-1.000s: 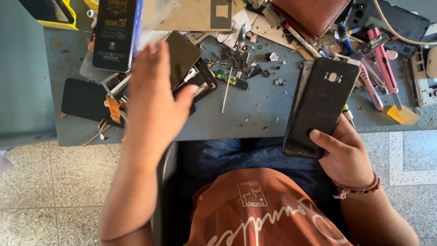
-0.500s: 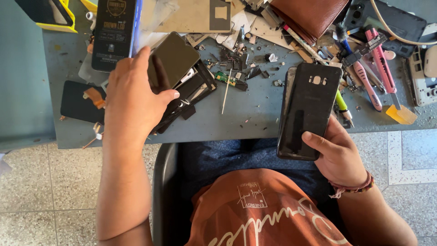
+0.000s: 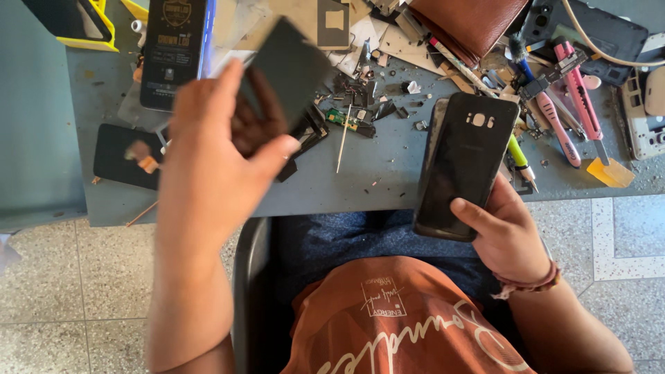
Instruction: The person cleans the interior of a disassembled smartphone with a brush, then reassembles the device by placing the screen assembly into the chassis and securing the back cover. They also handle a small white plastic component and use a screwdriver to tighten screws on the phone's back.
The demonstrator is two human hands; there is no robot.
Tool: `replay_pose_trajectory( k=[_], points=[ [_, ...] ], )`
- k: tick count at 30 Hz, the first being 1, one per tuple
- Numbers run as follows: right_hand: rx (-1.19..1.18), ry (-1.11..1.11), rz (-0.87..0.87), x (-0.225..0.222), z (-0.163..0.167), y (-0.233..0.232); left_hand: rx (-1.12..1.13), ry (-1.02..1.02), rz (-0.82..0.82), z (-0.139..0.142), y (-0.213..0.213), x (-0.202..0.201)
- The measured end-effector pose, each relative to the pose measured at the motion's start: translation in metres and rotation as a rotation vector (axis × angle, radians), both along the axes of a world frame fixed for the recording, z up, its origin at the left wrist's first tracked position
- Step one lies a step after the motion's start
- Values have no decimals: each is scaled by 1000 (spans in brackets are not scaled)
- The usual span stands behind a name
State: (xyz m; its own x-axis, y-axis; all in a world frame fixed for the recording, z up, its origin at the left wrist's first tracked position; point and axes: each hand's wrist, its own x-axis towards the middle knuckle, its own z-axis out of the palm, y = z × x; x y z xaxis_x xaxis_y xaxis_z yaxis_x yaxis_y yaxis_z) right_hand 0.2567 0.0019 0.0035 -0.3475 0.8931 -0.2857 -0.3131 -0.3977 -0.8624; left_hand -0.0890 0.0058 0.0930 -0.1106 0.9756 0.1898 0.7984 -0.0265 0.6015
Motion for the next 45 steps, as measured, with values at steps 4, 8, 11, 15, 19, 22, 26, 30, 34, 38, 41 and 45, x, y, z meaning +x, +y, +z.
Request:
replay_pose_trajectory(
  k=[4, 8, 11, 15, 19, 22, 26, 30, 34, 38, 41, 45],
  points=[
    [128, -60, -43, -8, -5, -8, -74, -274, -108, 2, -18, 38],
    [190, -209, 7, -11, -8, -16, -150, -515, -333, -12, -32, 83],
    [252, -292, 67, -19, -7, -22, -227, -640, -306, -26, -39, 103],
    [469, -446, 149, -30, 0, -29, -168, -709, -285, -43, -37, 114],
    [620, -554, 227, -32, 8, -32, 56, -468, -289, -50, -35, 115],
    [621, -408, 284, -30, 9, -31, -125, -820, -330, -49, -35, 113],
    [456, -262, 372, -25, 8, -27, -152, -839, -345, -49, -29, 113],
    [553, -289, 433, -20, 11, -23, -183, -859, -347, -51, -25, 114],
    [640, -465, 466, -23, 17, -20, -191, -765, -357, -51, -23, 116],
    [788, -508, 503, -28, 27, -13, -207, -607, -368, -49, -14, 110],
    [736, -646, 617, -22, 34, 0, -238, -394, -387, -46, -7, 100],
    [789, -962, 621, 9, 45, 23, -210, -95, -475, -45, 1, 96]
  ],
)
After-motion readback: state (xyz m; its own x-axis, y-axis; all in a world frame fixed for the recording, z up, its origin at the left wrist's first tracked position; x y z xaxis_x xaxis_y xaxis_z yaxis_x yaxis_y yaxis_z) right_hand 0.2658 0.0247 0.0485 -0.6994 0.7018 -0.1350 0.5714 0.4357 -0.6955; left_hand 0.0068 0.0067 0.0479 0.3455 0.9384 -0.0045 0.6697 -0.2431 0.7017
